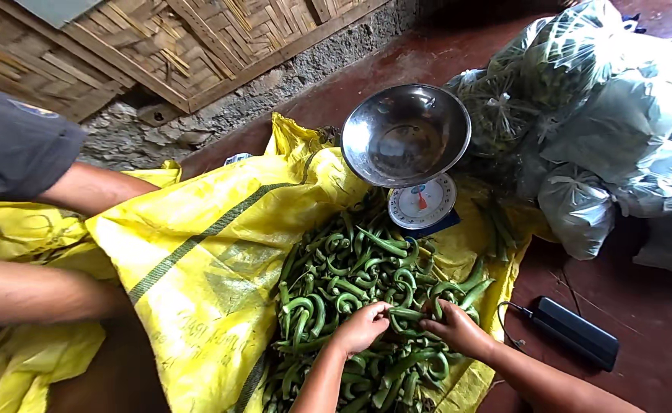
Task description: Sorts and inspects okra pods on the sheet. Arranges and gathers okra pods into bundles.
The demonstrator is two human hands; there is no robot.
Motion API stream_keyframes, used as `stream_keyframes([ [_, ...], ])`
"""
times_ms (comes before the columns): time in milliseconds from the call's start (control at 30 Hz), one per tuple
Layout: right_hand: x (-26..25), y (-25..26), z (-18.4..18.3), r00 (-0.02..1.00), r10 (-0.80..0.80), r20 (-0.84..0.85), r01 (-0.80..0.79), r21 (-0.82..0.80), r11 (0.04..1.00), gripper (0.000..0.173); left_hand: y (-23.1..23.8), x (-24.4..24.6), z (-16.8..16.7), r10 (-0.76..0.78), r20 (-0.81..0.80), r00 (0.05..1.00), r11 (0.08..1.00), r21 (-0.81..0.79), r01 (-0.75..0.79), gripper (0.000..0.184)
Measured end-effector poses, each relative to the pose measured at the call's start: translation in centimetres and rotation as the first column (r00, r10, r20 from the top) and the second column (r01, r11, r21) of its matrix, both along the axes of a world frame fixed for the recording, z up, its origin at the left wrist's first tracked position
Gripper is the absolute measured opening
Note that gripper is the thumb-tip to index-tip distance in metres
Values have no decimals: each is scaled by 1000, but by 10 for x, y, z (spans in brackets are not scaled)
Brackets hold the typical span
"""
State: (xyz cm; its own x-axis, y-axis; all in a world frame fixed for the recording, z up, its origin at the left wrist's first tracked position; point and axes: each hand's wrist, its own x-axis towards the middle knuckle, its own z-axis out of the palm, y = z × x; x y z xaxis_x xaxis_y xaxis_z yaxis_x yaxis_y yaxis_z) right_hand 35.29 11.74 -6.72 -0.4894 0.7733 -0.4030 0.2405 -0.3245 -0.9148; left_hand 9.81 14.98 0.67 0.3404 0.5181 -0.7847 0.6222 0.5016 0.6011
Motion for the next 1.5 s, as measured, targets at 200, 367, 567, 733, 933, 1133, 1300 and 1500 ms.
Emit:
stream_keyframes([
  [200,-2,3,3,999,18,-29,-20,-90,996,32,-8,3,3,94,105,990,991,81,-103,40],
  [367,-5,4,6,997,53,-48,-57,-99,993,33,-7,7,4,178,101,979,972,137,-191,26],
  [567,-11,0,6,987,80,-141,-114,-245,963,32,-8,6,1,184,105,977,962,184,-201,27],
  [733,-12,-2,5,962,23,-271,-131,-389,912,24,-11,4,-2,237,150,960,956,141,-258,30],
  [933,-11,-5,1,948,66,-311,-213,-467,858,24,-18,9,-10,246,86,965,965,66,-252,31],
  [1133,-16,-25,-10,975,128,-183,-200,-463,864,36,-20,5,-15,-63,-169,984,986,141,88,50],
  [1300,-21,-29,-15,917,397,38,-376,-251,892,53,7,-20,-7,-119,-716,688,866,264,424,50],
  [1500,-16,-21,-9,917,399,26,-383,-229,895,46,16,-30,-27,-219,-840,496,842,94,531,57],
])
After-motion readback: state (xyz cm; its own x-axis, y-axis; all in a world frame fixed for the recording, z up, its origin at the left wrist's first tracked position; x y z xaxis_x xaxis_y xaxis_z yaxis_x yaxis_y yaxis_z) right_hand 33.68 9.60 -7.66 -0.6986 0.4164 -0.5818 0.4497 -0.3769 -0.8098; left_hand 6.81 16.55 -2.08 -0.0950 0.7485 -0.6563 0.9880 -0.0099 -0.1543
